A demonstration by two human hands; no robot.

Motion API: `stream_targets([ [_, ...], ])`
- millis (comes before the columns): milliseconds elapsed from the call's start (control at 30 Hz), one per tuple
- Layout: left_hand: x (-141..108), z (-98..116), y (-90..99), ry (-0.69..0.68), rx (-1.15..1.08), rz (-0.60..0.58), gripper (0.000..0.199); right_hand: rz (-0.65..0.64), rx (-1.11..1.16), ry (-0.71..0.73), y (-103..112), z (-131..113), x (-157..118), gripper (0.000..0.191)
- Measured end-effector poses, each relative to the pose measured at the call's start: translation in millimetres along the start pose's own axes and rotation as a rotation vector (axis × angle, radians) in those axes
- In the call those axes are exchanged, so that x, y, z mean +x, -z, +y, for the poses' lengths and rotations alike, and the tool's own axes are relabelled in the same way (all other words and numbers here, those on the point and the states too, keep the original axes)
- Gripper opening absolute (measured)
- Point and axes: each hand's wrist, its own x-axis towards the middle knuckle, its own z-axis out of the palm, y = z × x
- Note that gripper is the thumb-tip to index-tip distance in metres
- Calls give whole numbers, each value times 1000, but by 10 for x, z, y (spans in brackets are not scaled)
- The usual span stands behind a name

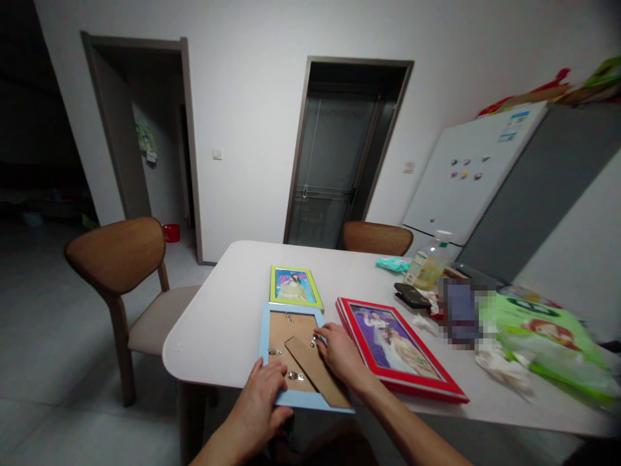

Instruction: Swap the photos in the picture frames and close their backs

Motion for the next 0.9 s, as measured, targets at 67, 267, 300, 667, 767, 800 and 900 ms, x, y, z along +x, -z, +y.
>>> stream_targets([
  [67,2,-2,6,4,-13,3,28,33,46,61,14,-74,-80,28],
  [267,13,-2,2,2,-41,49,26,-132,217,235,-34,-358,-267,14],
  [300,12,-2,-1,-2,-44,56,26,-125,214,224,-46,-382,-271,13],
  [667,7,51,47,7,-62,57,21,-107,177,193,-236,-610,72,19],
  [767,7,51,39,12,-61,51,22,-65,160,168,-345,-647,156,19],
  [800,6,44,31,8,-63,51,23,-46,160,160,-367,-638,176,19],
  [900,-5,8,-4,-5,-71,69,24,-36,144,149,-376,-558,247,20],
])
